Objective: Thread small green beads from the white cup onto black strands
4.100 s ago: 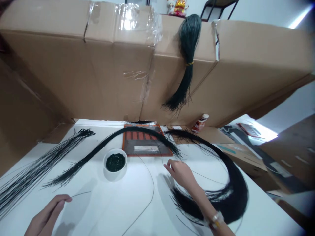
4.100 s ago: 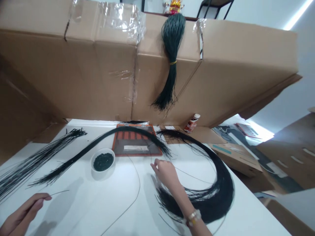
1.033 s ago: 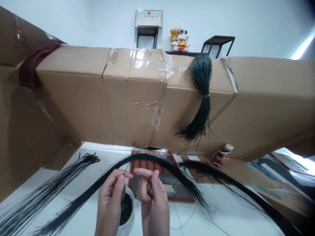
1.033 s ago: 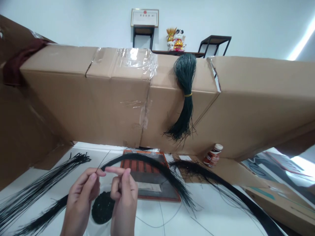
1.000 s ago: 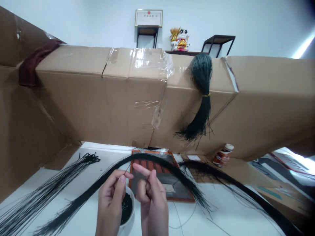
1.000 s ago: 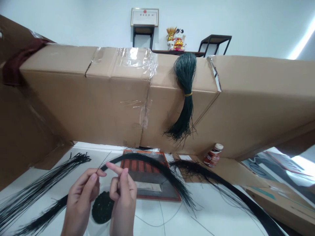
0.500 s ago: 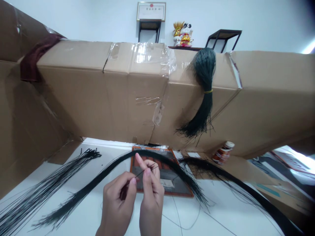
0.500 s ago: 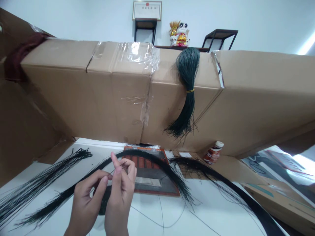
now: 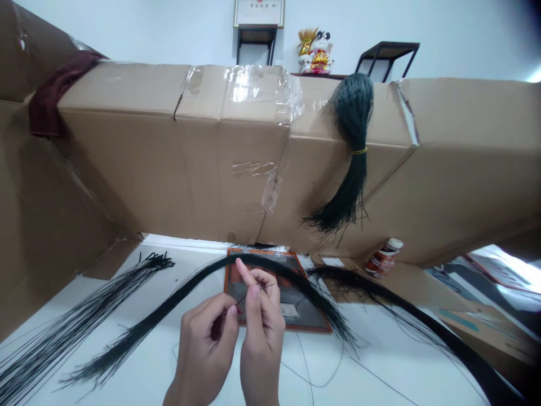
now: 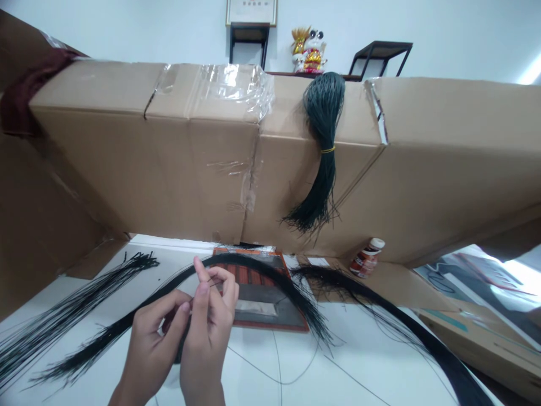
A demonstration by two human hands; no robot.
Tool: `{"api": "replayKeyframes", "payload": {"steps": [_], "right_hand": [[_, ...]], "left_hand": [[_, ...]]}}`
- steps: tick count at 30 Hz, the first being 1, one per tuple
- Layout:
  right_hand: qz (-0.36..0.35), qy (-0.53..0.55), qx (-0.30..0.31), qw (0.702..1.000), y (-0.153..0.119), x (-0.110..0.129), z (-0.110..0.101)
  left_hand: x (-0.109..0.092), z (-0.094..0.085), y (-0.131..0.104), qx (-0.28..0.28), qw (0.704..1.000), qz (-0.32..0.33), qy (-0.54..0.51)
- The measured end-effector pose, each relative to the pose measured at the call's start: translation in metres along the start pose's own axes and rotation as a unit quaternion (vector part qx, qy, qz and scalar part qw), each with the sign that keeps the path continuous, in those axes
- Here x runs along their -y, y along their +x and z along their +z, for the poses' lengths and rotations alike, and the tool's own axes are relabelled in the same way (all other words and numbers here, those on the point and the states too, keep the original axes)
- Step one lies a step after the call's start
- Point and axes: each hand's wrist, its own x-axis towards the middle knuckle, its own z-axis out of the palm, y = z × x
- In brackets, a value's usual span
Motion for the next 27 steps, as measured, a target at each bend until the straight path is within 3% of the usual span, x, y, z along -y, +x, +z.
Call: {"api": "replayKeyframes", "payload": {"steps": [3,6,11,15,21,27], "right_hand": [[0.001,-0.012,-0.001,1.0,0.0,0.002,0.001],[-0.019,-0.032,0.011,0.999,-0.001,0.001,0.002],[-0.071,-0.108,0.027,0.991,-0.004,-0.001,0.009],[-0.074,-0.107,0.072,0.989,-0.006,0.0,0.011],[-0.06,-0.104,0.108,0.987,-0.003,0.0,0.006],[-0.029,-0.043,0.125,0.991,-0.003,-0.003,0.005]], "left_hand": [[-0.007,0.001,0.001,-0.001,0.999,-0.035,-0.017],[-0.02,0.001,0.002,-0.032,0.986,-0.112,-0.123],[-0.029,-0.005,0.003,-0.04,0.915,-0.268,-0.299],[-0.02,-0.012,0.002,-0.022,0.878,-0.328,-0.35],[-0.027,-0.015,0.002,-0.004,0.889,-0.32,-0.329],[-0.023,-0.01,0.002,-0.026,0.932,-0.207,-0.295]]}}
